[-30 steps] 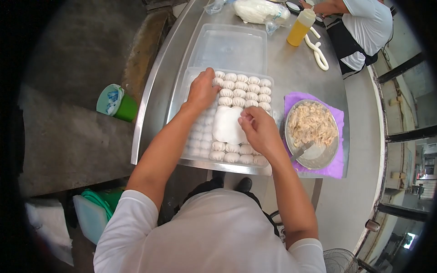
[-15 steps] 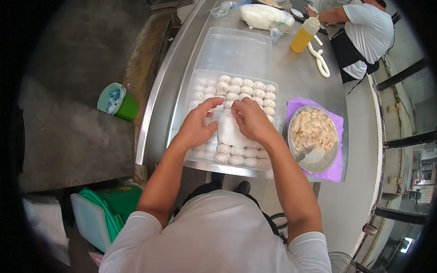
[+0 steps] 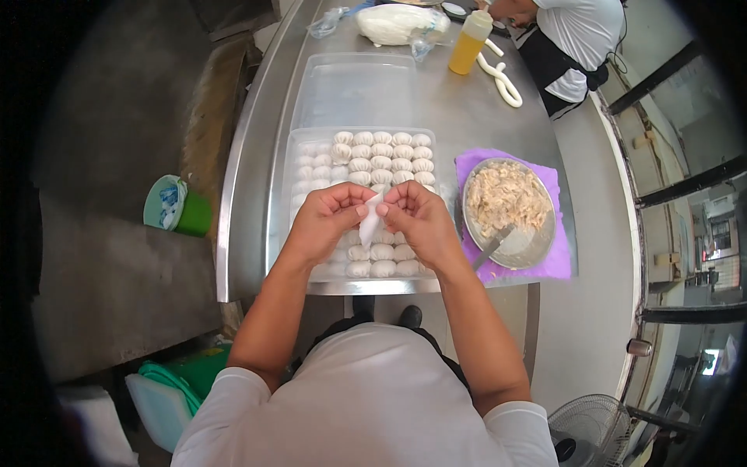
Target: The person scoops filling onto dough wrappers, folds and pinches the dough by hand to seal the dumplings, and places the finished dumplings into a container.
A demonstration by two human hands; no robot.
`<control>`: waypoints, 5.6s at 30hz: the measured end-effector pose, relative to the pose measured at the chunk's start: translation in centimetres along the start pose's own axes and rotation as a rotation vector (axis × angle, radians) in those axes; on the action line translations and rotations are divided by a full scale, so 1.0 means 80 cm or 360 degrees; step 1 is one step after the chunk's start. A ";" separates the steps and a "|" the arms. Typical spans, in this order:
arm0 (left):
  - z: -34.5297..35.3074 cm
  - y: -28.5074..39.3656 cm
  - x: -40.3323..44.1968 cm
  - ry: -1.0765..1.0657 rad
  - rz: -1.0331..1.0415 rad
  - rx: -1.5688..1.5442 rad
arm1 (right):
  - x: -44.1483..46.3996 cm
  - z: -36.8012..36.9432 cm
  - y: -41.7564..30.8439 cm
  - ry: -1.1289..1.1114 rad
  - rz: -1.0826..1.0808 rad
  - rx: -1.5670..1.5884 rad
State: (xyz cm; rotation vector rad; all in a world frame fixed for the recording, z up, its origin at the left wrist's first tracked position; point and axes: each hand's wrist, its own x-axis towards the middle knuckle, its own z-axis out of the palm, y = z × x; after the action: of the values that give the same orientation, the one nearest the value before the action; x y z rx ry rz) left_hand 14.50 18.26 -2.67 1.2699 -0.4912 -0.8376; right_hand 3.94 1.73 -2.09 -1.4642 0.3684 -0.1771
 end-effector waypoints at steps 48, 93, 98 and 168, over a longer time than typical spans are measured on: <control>0.306 -0.087 0.009 -0.0351 -0.0040 0.2371 | -0.223 -0.310 0.032 0.0024 -0.0135 0.0889; 0.334 -0.083 0.096 -0.0398 0.0053 0.2267 | -0.232 -0.391 0.106 0.0665 0.0120 0.1335; 0.316 -0.071 0.089 -0.0580 0.0170 0.2117 | -0.232 -0.393 0.110 0.0689 0.0126 0.1342; 0.289 -0.015 0.027 -0.0337 0.0053 0.2391 | -0.237 -0.367 0.121 0.0626 0.0423 0.1460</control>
State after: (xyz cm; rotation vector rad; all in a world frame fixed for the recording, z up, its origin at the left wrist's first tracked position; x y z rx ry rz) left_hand -1.51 1.98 1.84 2.5050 -1.4501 -0.4923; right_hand -24.99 -18.32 -10.94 -0.4612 0.6840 -0.3635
